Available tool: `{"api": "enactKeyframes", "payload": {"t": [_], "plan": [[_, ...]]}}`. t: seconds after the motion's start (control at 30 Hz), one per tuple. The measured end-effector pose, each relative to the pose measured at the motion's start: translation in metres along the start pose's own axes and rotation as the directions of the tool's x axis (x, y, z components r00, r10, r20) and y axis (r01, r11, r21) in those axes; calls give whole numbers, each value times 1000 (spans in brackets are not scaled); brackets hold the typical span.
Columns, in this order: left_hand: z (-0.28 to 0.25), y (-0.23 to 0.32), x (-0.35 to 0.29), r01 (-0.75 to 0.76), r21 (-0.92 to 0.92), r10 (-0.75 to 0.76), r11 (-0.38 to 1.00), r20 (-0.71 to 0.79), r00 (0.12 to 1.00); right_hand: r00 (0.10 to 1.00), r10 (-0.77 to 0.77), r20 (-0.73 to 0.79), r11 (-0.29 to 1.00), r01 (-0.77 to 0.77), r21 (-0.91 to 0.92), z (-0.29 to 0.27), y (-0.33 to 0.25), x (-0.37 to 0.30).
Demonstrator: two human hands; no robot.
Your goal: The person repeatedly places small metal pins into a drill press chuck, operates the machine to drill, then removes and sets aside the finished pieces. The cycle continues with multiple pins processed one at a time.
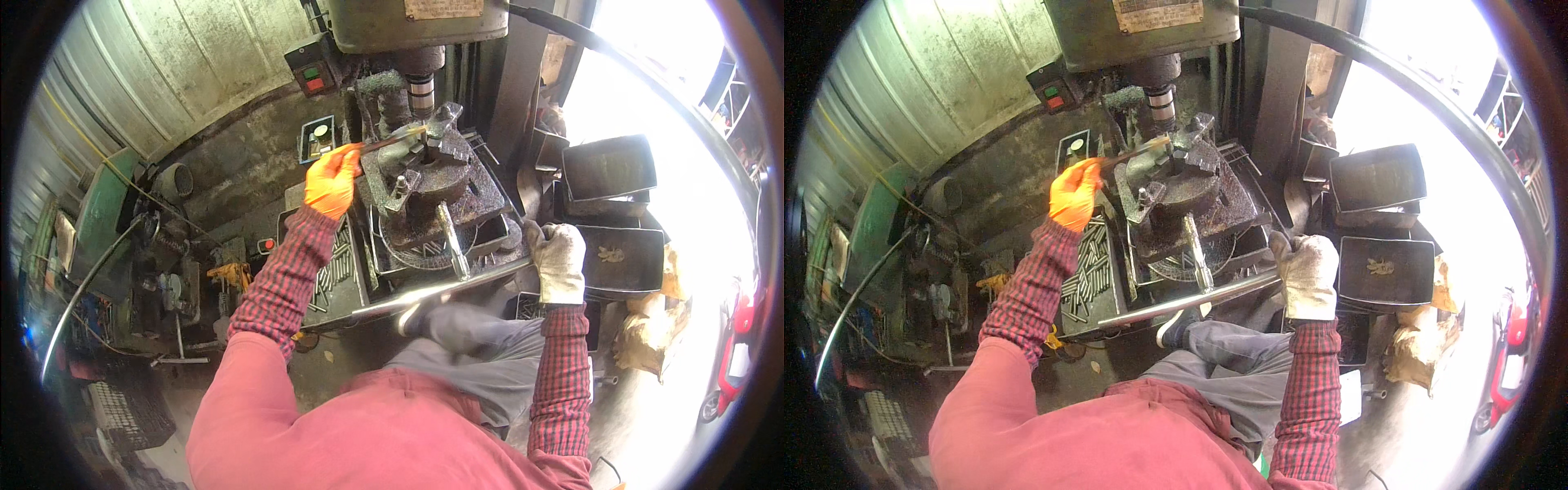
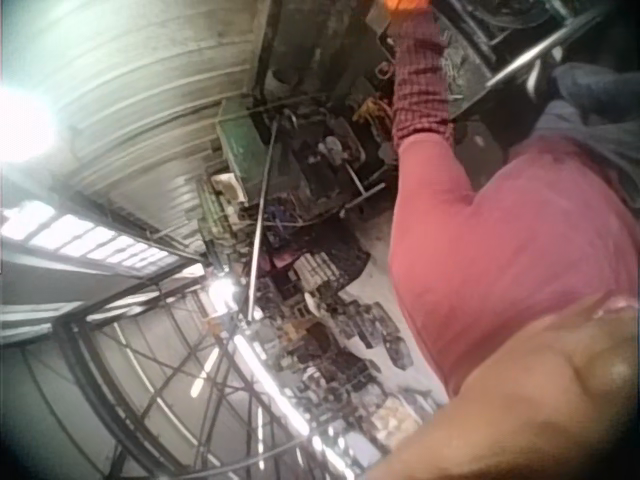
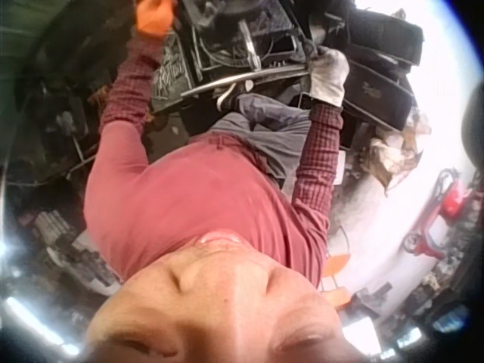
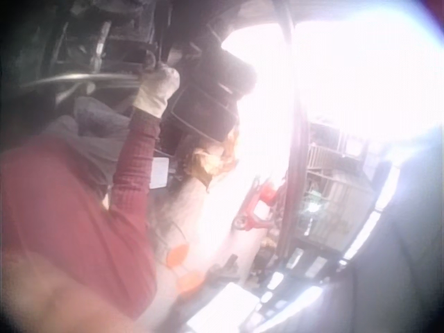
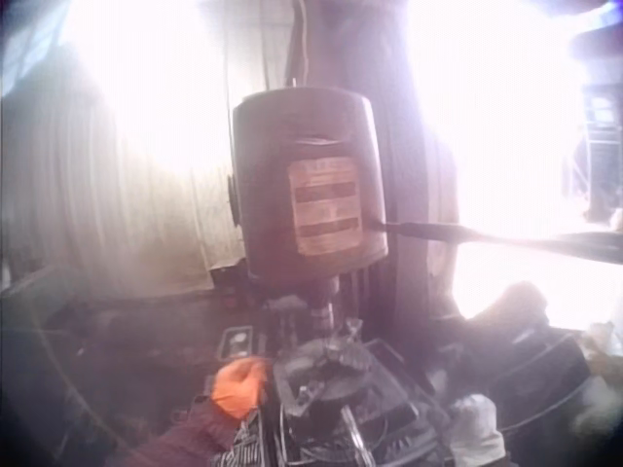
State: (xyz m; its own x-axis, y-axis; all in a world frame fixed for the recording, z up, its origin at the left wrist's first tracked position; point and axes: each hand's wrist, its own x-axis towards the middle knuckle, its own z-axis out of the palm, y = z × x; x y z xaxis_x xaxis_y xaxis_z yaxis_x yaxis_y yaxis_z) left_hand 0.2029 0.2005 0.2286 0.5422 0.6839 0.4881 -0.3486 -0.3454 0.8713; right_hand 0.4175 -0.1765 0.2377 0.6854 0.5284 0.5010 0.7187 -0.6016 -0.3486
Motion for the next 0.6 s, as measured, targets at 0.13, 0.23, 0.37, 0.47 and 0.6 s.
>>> {"api": "enactKeyframes", "payload": {"t": [0.13, 0.23, 0.37, 0.47, 0.6], "plan": [[24, 5, 25, 2, 267, -9, 964, 25, 1000, 1000, -4, -9, 1000, 3, -21, -3, -2, 3], [6, -4, 33, 28, 246, -31, 969, 7, 1000, 1000, -16, 12, 995, 17, -98, -1, 1, 4], [-51, -19, 41, 28, 222, 17, 975, -201, 979, 999, 31, 25, 999, -30, -33, 5, 8, -2], [-99, -35, 41, 92, 295, 4, 951, -312, 950, 991, 99, 86, 989, -107, 100, 3, 12, -4], [-149, -64, 42, 166, 472, 19, 866, -363, 932, 974, 148, 170, 676, -225, 702, -44, 23, 15]]}}
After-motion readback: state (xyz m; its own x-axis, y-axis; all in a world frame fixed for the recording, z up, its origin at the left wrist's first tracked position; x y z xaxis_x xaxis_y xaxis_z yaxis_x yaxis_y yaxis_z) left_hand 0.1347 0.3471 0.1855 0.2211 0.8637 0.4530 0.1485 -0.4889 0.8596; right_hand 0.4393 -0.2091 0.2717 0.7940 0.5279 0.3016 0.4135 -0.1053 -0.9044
